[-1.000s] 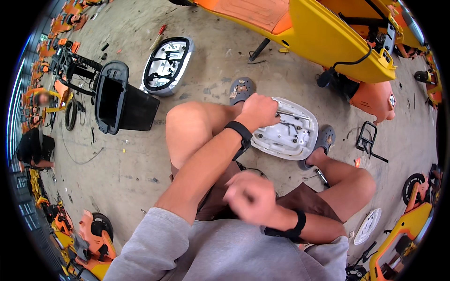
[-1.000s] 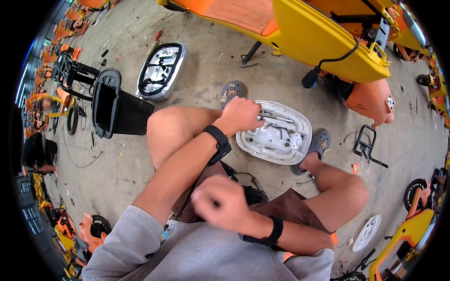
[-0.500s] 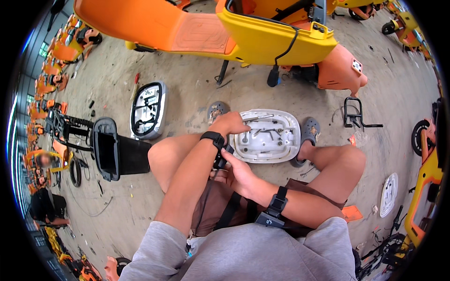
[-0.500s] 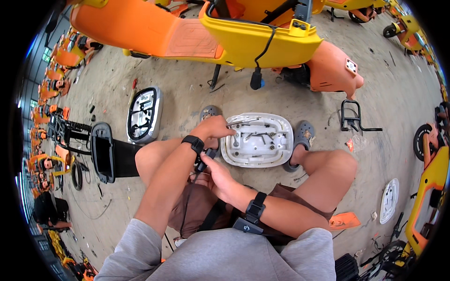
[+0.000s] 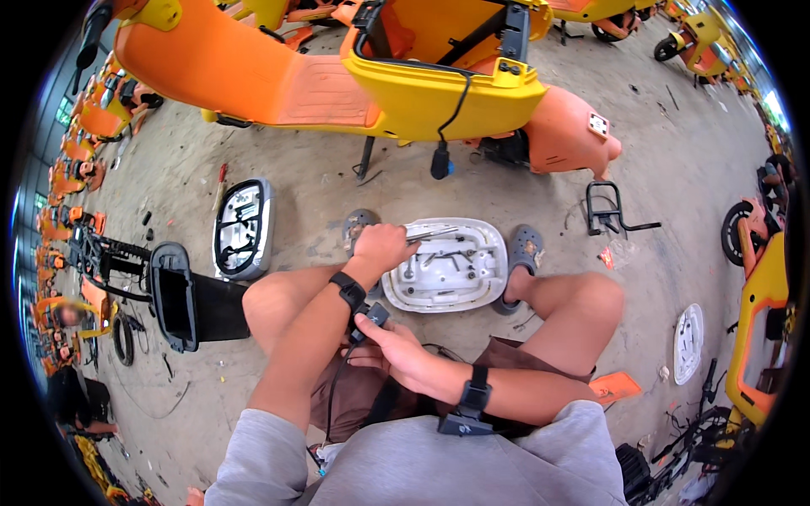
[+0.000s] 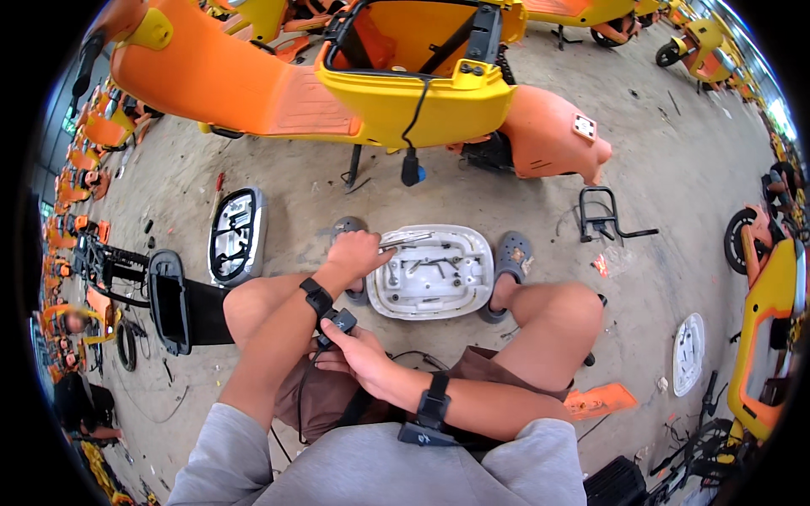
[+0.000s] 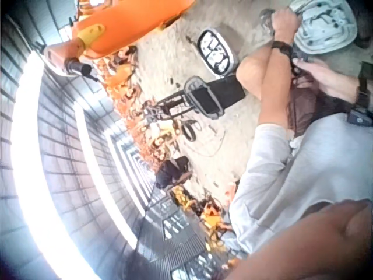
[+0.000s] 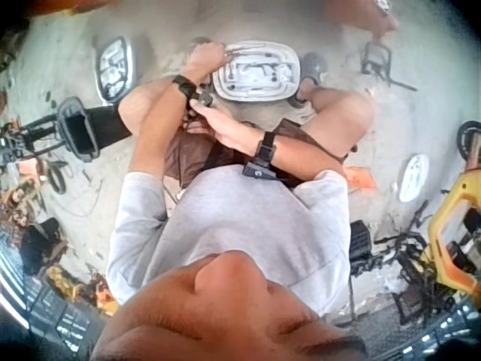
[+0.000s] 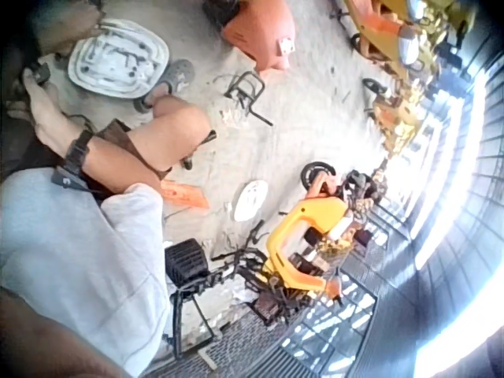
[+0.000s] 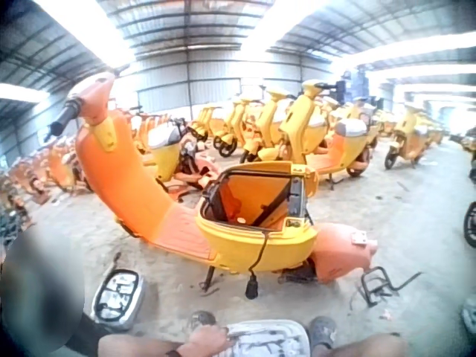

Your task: The person uses a T-handle wrench to tighten bolts onto a white motorcycle component while sitting on the floor. They handle several small bolts and washers, placing them into the assembly and securing them with the tool.

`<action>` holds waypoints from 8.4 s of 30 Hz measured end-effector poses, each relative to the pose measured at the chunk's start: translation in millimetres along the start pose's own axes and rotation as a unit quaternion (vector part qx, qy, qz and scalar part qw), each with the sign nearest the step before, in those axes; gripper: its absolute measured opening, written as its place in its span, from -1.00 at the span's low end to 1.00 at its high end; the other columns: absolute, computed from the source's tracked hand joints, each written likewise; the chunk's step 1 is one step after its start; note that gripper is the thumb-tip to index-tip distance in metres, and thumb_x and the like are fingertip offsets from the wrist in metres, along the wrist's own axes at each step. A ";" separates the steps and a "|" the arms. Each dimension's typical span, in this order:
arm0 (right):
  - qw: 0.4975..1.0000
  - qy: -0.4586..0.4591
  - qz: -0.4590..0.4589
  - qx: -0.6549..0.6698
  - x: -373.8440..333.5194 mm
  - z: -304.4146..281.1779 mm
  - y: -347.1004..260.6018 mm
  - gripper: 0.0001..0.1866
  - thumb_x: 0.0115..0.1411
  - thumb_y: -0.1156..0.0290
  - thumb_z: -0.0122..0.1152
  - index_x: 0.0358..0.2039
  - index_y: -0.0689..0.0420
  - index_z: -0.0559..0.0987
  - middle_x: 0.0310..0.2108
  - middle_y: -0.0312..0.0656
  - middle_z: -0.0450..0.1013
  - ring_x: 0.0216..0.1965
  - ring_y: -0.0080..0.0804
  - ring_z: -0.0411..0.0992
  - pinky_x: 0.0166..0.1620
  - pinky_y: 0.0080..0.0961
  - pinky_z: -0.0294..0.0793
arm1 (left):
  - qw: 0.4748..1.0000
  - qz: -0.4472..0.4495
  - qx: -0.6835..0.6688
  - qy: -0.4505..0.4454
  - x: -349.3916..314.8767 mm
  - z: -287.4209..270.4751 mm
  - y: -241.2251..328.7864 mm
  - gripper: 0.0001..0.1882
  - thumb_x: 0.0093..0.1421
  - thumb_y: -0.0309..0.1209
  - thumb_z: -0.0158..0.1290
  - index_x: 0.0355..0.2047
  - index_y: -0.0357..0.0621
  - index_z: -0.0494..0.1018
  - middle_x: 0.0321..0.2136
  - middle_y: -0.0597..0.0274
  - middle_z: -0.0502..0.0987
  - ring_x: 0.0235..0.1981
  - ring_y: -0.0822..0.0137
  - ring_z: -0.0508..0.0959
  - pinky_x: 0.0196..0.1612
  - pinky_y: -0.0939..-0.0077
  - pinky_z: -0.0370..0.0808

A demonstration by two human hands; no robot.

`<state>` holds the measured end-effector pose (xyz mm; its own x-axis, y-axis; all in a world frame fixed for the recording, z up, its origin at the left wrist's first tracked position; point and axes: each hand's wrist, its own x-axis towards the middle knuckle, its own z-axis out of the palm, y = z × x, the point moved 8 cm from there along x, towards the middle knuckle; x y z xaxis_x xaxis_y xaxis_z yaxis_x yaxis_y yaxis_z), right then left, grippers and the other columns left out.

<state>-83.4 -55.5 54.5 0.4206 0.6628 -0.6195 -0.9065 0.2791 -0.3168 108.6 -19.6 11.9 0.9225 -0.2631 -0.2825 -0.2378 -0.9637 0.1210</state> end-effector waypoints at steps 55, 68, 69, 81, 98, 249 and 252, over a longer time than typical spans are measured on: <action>0.850 0.158 -0.007 -0.502 107.7 -107.3 -110.5 -0.57 0.35 0.12 -0.06 -0.16 0.24 0.60 -0.53 -0.10 0.54 -0.71 -0.46 0.32 -0.67 -0.47 0.31 | 0.893 -0.083 -0.348 0.275 -64.7 -1.7 -40.6 -0.44 0.18 -0.21 0.12 0.14 -0.22 0.38 0.03 -0.16 0.42 0.12 -0.15 0.36 0.18 0.05 0.32; 0.732 0.269 -0.144 -0.609 89.5 -108.8 -127.1 -0.61 0.20 0.11 0.07 -0.20 0.16 0.64 -0.54 -0.14 0.61 -0.37 -0.16 0.63 -0.21 -0.25 0.57 | 0.909 -0.089 -0.388 0.125 -73.4 2.7 -28.7 -0.52 0.21 -0.04 0.10 -0.26 -0.31 0.57 -0.48 -0.18 0.60 -0.36 -0.18 0.62 -0.24 0.07 0.55; 0.732 0.262 -0.159 -0.609 89.4 -106.6 -127.5 -0.61 0.18 0.12 0.10 -0.18 0.16 0.63 -0.55 -0.14 0.61 -0.36 -0.17 0.63 -0.20 -0.25 0.57 | 0.907 -0.097 -0.393 0.118 -72.5 3.7 -28.2 -0.52 0.21 -0.03 0.10 -0.27 -0.31 0.57 -0.48 -0.18 0.60 -0.35 -0.17 0.62 -0.25 0.07 0.55; 0.643 0.077 -0.099 -0.755 66.2 -70.5 -100.4 -0.08 0.14 -0.07 0.18 0.31 0.33 0.13 -0.17 0.39 0.50 -0.11 0.25 0.50 -0.02 -0.11 0.48 | 0.922 -0.163 -0.314 0.155 -66.5 9.3 -36.7 -0.57 0.29 -0.12 -0.02 -0.31 -0.35 0.49 -0.47 -0.24 0.60 -0.36 -0.23 0.61 -0.23 -0.07 0.53; 0.339 -0.043 -0.255 -0.904 23.5 -3.8 -153.2 0.23 -0.28 0.20 0.62 0.40 0.03 0.09 0.45 -0.10 -0.05 0.43 -0.04 -0.04 0.32 -0.06 0.20 | 0.861 -0.166 -0.481 0.015 -64.9 35.2 -40.2 -0.53 0.29 -0.08 -0.05 -0.12 -0.30 0.47 -0.37 -0.25 0.61 -0.24 -0.23 0.61 -0.12 -0.04 0.52; 0.269 0.009 -0.204 -0.941 81.5 -45.5 -121.5 -0.86 -0.13 0.37 0.29 -0.48 0.05 0.68 -0.47 -0.15 0.59 -0.26 -0.17 0.59 0.05 -0.16 0.45 | 0.960 -0.065 -0.273 -0.001 -89.4 24.3 3.3 -0.72 -0.02 -0.45 0.12 -0.28 -0.33 0.56 -0.30 -0.32 0.57 -0.19 -0.27 0.57 -0.09 -0.06 0.51; 0.265 0.008 -0.193 -0.944 100.7 -34.1 -122.6 -0.86 -0.14 0.31 0.31 -0.54 0.06 0.69 -0.48 -0.13 0.61 -0.34 -0.16 0.60 -0.20 -0.22 0.54 | 0.969 -0.082 -0.234 0.009 -90.7 23.3 -4.6 -0.77 -0.04 -0.50 0.08 -0.34 -0.31 0.57 -0.30 -0.27 0.58 -0.21 -0.25 0.57 -0.13 -0.04 0.51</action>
<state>71.3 -46.7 6.5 0.4820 0.8314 -0.2765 0.8344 -0.5319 -0.1447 19.0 7.7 14.8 0.9423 -0.1027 -0.3187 0.0732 -0.8657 0.4952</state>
